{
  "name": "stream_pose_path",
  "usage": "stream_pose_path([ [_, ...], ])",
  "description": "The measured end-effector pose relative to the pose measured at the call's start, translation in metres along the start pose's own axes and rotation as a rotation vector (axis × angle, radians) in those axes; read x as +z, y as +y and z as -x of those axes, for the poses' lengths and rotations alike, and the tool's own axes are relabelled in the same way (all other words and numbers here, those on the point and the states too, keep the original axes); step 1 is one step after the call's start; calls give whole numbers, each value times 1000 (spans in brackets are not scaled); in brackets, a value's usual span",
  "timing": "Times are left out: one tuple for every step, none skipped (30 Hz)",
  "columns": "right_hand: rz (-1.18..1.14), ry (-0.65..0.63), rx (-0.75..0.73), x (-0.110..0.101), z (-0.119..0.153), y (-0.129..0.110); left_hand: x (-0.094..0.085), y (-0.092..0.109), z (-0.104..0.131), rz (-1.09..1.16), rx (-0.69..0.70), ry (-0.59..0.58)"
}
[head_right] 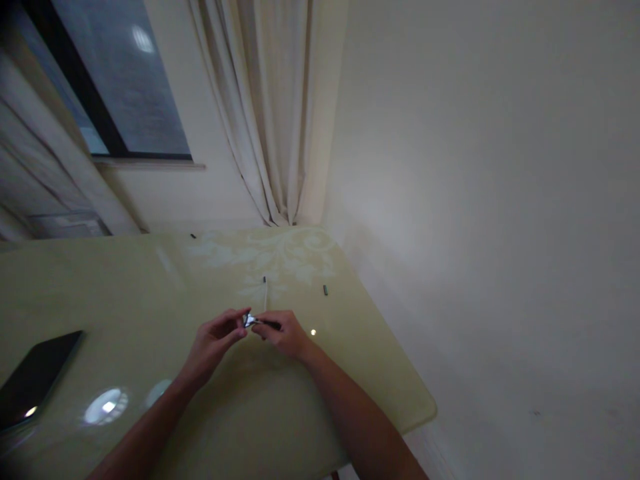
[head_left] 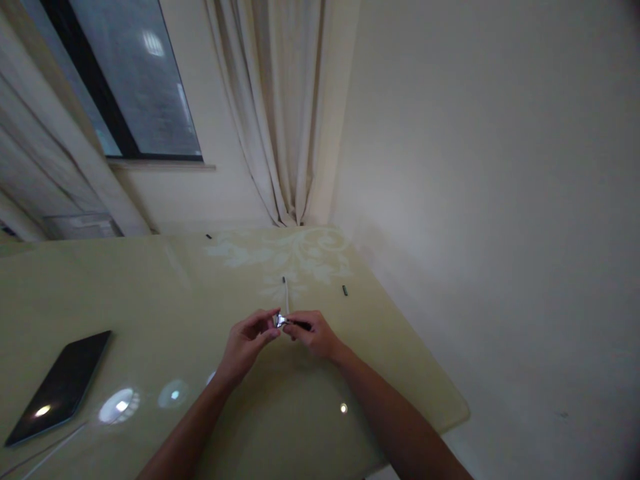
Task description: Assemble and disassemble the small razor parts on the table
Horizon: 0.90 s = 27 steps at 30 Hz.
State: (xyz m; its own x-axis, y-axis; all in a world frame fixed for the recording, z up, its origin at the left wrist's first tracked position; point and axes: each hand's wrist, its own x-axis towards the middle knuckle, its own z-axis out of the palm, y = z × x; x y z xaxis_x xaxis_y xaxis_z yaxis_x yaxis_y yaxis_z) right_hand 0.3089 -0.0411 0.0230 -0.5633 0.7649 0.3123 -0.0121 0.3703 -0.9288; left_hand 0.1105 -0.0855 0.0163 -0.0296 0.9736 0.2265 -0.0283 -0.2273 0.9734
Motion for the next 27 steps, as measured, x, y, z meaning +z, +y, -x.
stream_pose_path([
  [17, 4, 1, -2, 0, 0, -1, -1, -1, -7, 0, -15],
  [41, 8, -2, -3, -1, -1, -1, -3, -1, -14, 3, -20],
  [64, 12, -7, -4, -1, -1, -1, -4, -2, -24, 5, -16],
  [83, 15, -12, -5, -2, -2, -1, -6, -2, -34, 7, -9],
  [98, 18, -16, -5, -2, -3, -1, -8, -3, -40, 8, 1],
  [110, 24, -20, -5, -2, -4, 0, -10, -3, -41, 6, 10],
  [123, 31, -26, -5, -2, -4, 0, -11, -4, -40, 1, 15],
  [134, 36, -34, -5, -3, -5, 1, -12, -4, -40, -5, 22],
  [141, 40, -45, -5, -3, -6, 1, -12, -4, -44, -12, 28],
  [146, 41, -57, -4, -3, -6, 1, -13, -4, -53, -20, 32],
  [149, 38, -68, -3, -3, -6, 0, -13, -4, -64, -28, 35],
  [153, 31, -78, -2, -3, -6, -1, -12, -4, -76, -37, 34],
  [163, 23, -87, -1, -3, -5, -1, -12, -4, -83, -46, 34],
  [182, 18, -97, -1, -3, -4, -2, -11, -3, -85, -54, 39],
  [209, 18, -107, -1, -4, -3, -3, -10, -4, -82, -58, 49],
  [237, 28, -117, -2, -6, -1, -4, -10, -4, -79, -60, 62],
  [262, 49, -126, -4, -8, 1, -4, -9, -4, -80, -59, 71],
  [282, 84, -129, -9, -10, 4, -4, -9, -5, -91, -57, 74],
  [298, 138, -123, -16, -12, 7, -4, -9, -6, -114, -54, 74],
  [311, 211, -105, -25, -15, 10, -3, -10, -8, -154, -56, 67],
  [332, 301, -69, -38, -16, 13, -2, -11, -11, -212, -64, 55],
  [361, 410, -15, -52, -17, 16, -1, -13, -14, -288, -75, 41],
  [399, 524, 57, -67, -17, 19, 0, -14, -18, -380, -89, 29],
  [456, 630, 147, -83, -16, 22, 2, -15, -23, -488, -104, 18],
  [526, 718, 251, -98, -13, 24, 5, -16, -28, -610, -121, 6],
  [589, 790, 359, -110, -9, 26, 9, -17, -34, -740, -143, -10],
  [638, 834, 448, -121, -5, 28, 14, -17, -40, -868, -171, -30],
])
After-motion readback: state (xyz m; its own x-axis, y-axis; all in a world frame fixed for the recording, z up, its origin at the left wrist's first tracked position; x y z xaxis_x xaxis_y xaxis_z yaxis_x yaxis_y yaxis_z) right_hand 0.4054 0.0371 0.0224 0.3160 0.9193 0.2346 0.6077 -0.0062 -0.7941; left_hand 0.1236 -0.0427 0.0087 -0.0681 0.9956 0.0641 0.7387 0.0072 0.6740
